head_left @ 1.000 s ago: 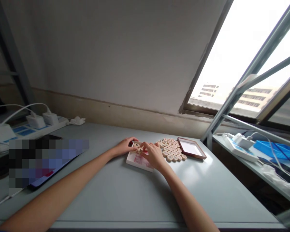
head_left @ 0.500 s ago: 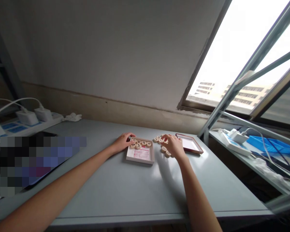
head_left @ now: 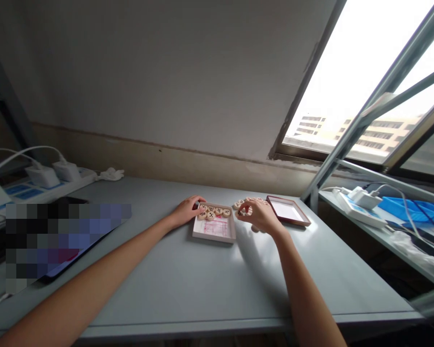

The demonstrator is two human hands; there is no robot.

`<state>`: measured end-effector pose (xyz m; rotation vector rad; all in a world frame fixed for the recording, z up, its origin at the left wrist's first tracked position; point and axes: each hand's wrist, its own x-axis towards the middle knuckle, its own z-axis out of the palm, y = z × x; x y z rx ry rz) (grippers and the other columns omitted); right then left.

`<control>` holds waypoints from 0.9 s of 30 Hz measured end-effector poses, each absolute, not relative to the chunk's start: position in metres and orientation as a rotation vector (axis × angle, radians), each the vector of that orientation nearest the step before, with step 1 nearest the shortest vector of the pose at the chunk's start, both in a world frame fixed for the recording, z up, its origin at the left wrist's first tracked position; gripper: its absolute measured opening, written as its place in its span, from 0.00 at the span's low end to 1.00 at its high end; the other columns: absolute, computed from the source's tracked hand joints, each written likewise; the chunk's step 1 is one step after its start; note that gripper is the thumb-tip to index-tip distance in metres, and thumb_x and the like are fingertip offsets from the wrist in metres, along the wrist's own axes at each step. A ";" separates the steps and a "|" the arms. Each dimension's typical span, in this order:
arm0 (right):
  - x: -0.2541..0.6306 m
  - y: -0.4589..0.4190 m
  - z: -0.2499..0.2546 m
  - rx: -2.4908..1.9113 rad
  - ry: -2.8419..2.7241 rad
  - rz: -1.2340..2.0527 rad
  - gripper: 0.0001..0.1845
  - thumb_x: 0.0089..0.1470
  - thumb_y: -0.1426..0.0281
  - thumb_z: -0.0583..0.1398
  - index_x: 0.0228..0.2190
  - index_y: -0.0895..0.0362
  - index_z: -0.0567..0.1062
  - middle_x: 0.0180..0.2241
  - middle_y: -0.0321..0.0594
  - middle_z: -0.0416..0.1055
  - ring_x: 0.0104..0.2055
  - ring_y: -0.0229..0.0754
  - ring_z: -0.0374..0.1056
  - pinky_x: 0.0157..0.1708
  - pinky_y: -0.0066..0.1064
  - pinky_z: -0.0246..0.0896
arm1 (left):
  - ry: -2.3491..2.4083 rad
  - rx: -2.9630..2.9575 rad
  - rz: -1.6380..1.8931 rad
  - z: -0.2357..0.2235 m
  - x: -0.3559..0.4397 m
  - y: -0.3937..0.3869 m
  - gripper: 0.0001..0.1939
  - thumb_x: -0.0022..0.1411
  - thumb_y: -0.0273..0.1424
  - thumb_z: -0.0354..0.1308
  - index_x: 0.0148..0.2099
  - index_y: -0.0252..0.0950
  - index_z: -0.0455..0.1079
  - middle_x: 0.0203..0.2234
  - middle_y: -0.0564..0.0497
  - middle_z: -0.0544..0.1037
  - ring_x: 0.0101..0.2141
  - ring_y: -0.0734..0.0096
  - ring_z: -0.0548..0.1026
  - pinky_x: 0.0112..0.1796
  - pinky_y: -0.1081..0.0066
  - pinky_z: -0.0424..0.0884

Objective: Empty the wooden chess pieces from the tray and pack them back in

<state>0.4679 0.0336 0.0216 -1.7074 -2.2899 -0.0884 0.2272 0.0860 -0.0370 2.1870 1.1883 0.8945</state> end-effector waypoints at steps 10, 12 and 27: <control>0.425 0.030 0.004 -1.426 -2.393 -0.239 0.06 0.49 0.66 0.63 0.30 0.54 0.72 0.30 0.35 0.69 0.35 0.42 0.61 0.39 0.33 0.45 | 1.171 2.192 0.926 -0.040 0.229 0.089 0.13 0.53 0.31 0.52 0.42 0.33 0.66 0.37 0.49 0.71 0.34 0.70 0.68 0.35 0.73 0.63; 0.423 0.032 0.000 -1.426 -2.407 -0.267 0.08 0.48 0.67 0.64 0.32 0.54 0.72 0.30 0.35 0.70 0.36 0.42 0.61 0.40 0.33 0.43 | 1.169 2.191 0.926 -0.041 0.229 0.090 0.13 0.52 0.30 0.52 0.42 0.33 0.65 0.37 0.49 0.71 0.34 0.70 0.67 0.35 0.73 0.63; 0.473 0.037 0.014 -1.910 -2.178 -0.309 0.04 0.48 0.70 0.62 0.30 0.55 0.73 0.36 0.39 0.70 0.40 0.46 0.61 0.37 0.33 0.42 | 1.193 2.182 0.897 -0.038 0.228 0.087 0.13 0.53 0.31 0.51 0.42 0.34 0.65 0.38 0.49 0.71 0.34 0.70 0.68 0.35 0.73 0.63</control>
